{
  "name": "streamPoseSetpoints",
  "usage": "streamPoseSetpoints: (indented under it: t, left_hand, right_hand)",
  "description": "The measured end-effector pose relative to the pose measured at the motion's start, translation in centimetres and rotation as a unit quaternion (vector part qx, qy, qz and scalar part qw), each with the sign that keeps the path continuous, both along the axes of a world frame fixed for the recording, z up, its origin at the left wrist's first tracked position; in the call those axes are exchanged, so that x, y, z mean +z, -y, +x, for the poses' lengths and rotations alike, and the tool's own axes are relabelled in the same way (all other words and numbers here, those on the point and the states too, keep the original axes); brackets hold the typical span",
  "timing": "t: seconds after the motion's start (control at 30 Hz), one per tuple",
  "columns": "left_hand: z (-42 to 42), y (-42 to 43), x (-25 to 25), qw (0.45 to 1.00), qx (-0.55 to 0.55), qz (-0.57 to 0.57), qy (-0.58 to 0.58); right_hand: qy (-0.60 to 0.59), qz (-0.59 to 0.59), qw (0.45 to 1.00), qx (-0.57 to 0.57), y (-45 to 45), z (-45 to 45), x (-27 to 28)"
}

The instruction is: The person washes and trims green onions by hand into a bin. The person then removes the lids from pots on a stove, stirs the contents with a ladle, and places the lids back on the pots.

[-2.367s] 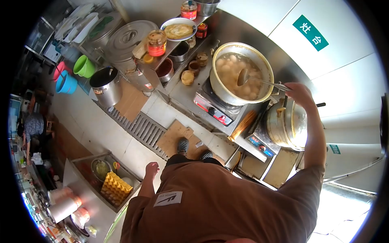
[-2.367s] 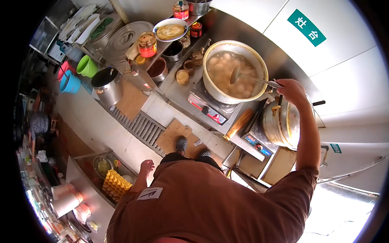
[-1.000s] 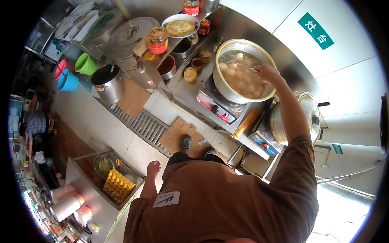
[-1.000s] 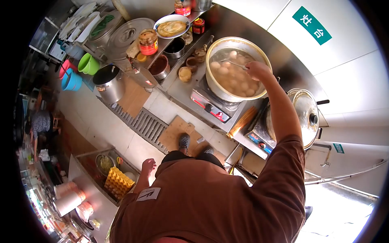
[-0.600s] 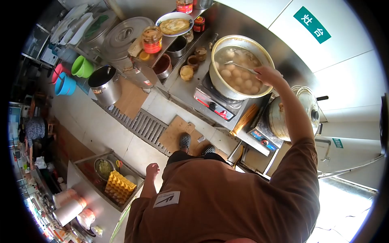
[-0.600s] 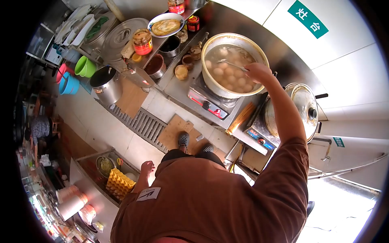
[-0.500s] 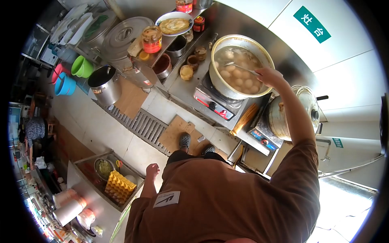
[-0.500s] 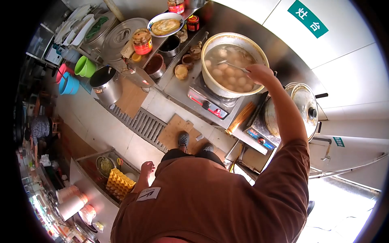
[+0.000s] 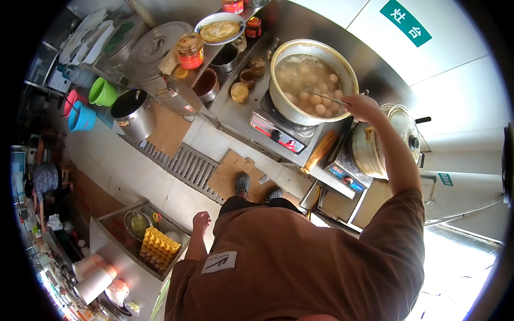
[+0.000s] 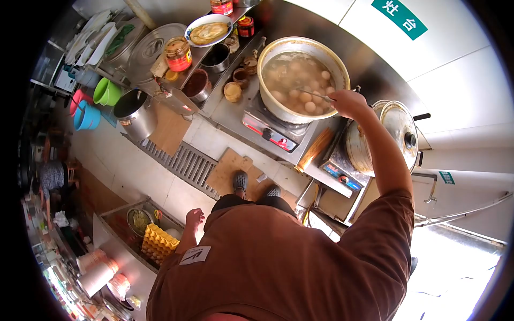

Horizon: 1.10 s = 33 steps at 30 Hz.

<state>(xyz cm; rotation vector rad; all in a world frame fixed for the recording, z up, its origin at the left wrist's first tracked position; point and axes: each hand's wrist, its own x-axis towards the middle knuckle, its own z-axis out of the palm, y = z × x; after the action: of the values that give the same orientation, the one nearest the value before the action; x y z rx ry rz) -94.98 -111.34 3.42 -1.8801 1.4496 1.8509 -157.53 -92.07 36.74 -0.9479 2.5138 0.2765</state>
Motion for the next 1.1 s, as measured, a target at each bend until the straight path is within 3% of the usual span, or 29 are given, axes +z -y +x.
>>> streamPoseSetpoints:
  t: [0.2, 0.47, 0.57, 0.6, 0.83, 0.93, 1.1]
  left_hand:
    - [0.0, 0.1, -0.1, 1.000, -0.007, 0.005, -0.004]
    - [-0.3, 0.2, -0.4, 1.000, -0.016, 0.004, 0.011]
    - [-0.4, 0.3, -0.4, 1.000, -0.019, 0.001, 0.002]
    - [-0.5, 0.4, -0.6, 1.000, -0.021, 0.002, 0.001]
    - [-2.2, 1.0, -0.9, 0.999, -0.049, 0.000, 0.007]
    - [-3.1, 1.3, -0.8, 0.998, -0.061, 0.001, 0.002]
    - [-4.0, 1.4, -0.2, 0.998, -0.062, -0.004, -0.011]
  right_hand:
    - [-0.032, 0.003, 0.999, 0.036, -1.7, -0.2, 0.1]
    - [-0.013, -0.046, 0.999, -0.018, -3.4, -0.2, 1.7]
    - [-0.005, -0.046, 0.997, -0.063, -3.5, 1.6, 6.2]
    - [-0.010, -0.101, 0.993, -0.055, -5.1, 0.5, 5.5]
    - [-0.008, -0.157, 0.986, -0.047, -8.5, 0.5, 12.2]
    - [-0.034, -0.052, 0.996, -0.068, -6.7, 2.2, 14.9]
    - [-0.036, 0.034, 0.997, -0.058, -5.5, 2.0, 13.2]
